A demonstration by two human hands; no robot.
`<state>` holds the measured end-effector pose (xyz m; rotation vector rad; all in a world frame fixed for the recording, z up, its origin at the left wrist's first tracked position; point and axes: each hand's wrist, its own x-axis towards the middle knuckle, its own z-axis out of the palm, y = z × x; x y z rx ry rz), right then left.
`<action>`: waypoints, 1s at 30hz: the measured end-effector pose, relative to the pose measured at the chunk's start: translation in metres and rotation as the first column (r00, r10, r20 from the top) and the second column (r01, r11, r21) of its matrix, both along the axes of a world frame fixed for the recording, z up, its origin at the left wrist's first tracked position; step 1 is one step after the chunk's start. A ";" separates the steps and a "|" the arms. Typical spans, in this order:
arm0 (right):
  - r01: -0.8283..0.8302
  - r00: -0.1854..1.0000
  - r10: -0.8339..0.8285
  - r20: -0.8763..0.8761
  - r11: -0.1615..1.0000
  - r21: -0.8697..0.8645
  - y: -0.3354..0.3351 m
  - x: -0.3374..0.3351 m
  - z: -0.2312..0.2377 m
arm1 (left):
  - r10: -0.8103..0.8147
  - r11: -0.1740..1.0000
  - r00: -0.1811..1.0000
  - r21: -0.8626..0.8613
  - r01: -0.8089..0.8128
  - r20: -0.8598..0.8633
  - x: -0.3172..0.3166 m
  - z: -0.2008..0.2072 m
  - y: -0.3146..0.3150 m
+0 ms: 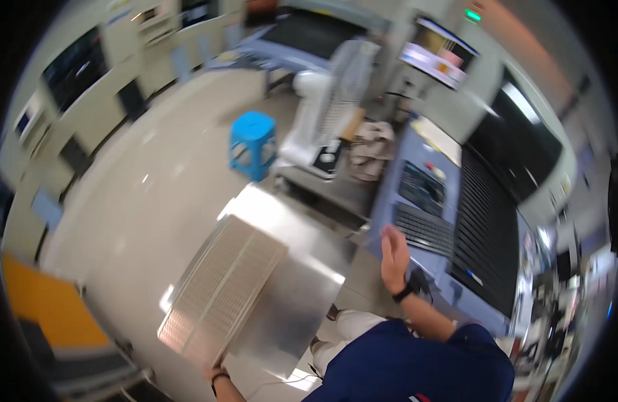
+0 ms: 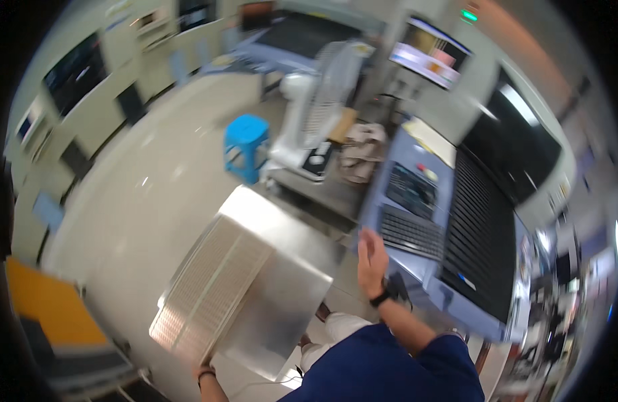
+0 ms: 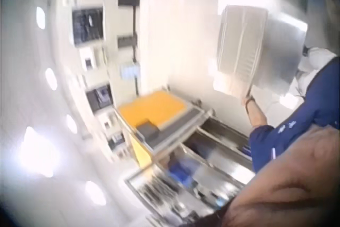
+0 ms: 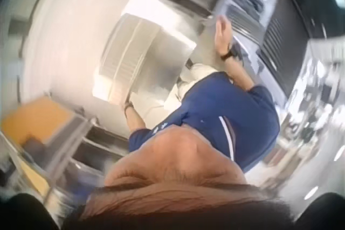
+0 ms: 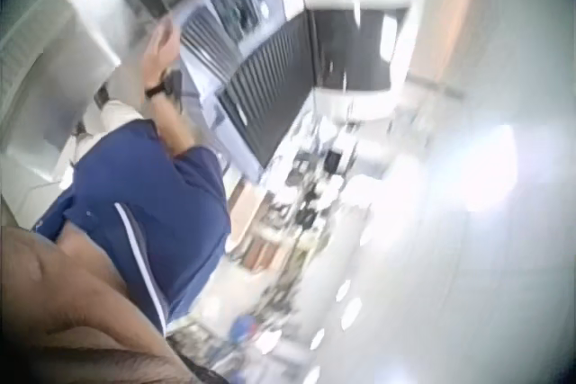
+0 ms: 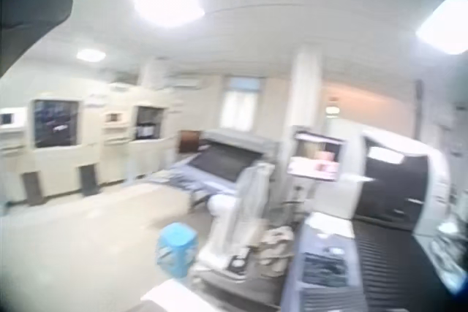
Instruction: Operating a PCB inspection machine, including using a mouse/keyboard to navigate software and manually loading a PCB panel into the machine.
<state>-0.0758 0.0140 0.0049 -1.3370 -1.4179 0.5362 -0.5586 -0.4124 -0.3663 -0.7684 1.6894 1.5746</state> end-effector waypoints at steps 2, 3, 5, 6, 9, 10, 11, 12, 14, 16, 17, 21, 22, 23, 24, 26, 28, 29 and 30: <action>0.101 0.989 -0.118 0.085 0.978 0.182 0.030 0.058 0.037 | 0.227 0.970 0.973 -0.077 -0.230 -0.038 0.013 0.008 -0.008; 0.171 0.966 -0.208 0.152 0.960 0.224 0.035 0.102 0.056 | 0.204 0.960 0.966 -0.160 -0.229 -0.160 0.044 0.016 0.005; 0.326 0.850 -0.416 0.324 0.898 0.296 0.039 0.199 0.079 | 0.086 0.975 0.951 -0.172 -0.142 -0.297 0.108 0.050 0.026; 0.389 0.785 -0.504 0.361 0.854 0.347 0.040 0.243 0.089 | 0.046 0.985 0.941 -0.141 -0.099 -0.335 0.138 0.076 0.039; 0.465 0.704 -0.591 0.394 0.803 0.372 0.066 0.326 0.089 | -0.049 0.998 0.910 -0.045 0.033 -0.413 0.210 0.149 0.066; 0.482 0.683 -0.597 0.421 0.801 0.354 0.079 0.344 0.085 | -0.079 0.997 0.900 -0.013 0.081 -0.428 0.232 0.167 0.077; 0.479 0.692 -0.598 0.405 0.800 0.361 0.095 0.358 0.074 | -0.112 0.991 0.890 0.020 0.135 -0.442 0.255 0.184 0.090; 0.485 0.668 -0.587 0.457 0.809 0.331 0.114 0.374 0.060 | -0.153 0.979 0.880 0.052 0.197 -0.450 0.278 0.196 0.106; 0.475 0.668 -0.534 0.518 0.842 0.257 0.155 0.401 0.032 | -0.257 0.932 0.849 0.113 0.344 -0.461 0.321 0.214 0.147; 0.421 0.726 -0.411 0.551 0.899 0.117 0.186 0.407 0.005 | -0.433 0.854 0.774 0.065 0.516 -0.463 0.364 0.228 0.198; 0.385 0.754 -0.331 0.567 0.923 0.026 0.201 0.406 -0.004 | -0.545 0.794 0.710 -0.004 0.608 -0.446 0.382 0.230 0.228; 0.236 0.810 -0.198 0.553 0.972 0.002 0.225 0.393 -0.058 | -0.648 0.564 0.419 -0.031 0.825 -0.637 0.458 0.234 0.335; 0.207 0.808 -0.200 0.555 0.977 0.050 0.228 0.393 -0.067 | -0.635 0.572 0.424 -0.024 0.820 -0.646 0.487 0.263 0.360; 0.182 0.807 -0.202 0.555 0.979 0.092 0.227 0.395 -0.080 | -0.618 0.511 0.225 -0.167 0.843 -0.753 0.516 0.292 0.380; 0.162 0.814 -0.181 0.552 0.983 0.082 0.228 0.389 -0.089 | -0.579 0.469 0.014 -0.319 0.823 -0.815 0.534 0.307 0.393; 0.143 0.802 -0.134 0.581 0.989 0.032 0.231 0.386 -0.098 | -0.531 0.481 -0.157 -0.448 0.753 -0.833 0.558 0.307 0.418; 0.148 0.808 -0.140 0.572 0.988 0.033 0.238 0.395 -0.100 | -0.512 0.409 -0.337 -0.570 0.713 -0.790 0.573 0.297 0.441; 0.146 0.813 -0.135 0.566 0.989 0.025 0.238 0.396 -0.101 | -0.511 0.407 -0.346 -0.576 0.709 -0.787 0.577 0.292 0.448; 0.151 0.818 -0.138 0.559 0.988 0.023 0.238 0.398 -0.102 | -0.511 0.371 -0.389 -0.605 0.705 -0.767 0.582 0.287 0.454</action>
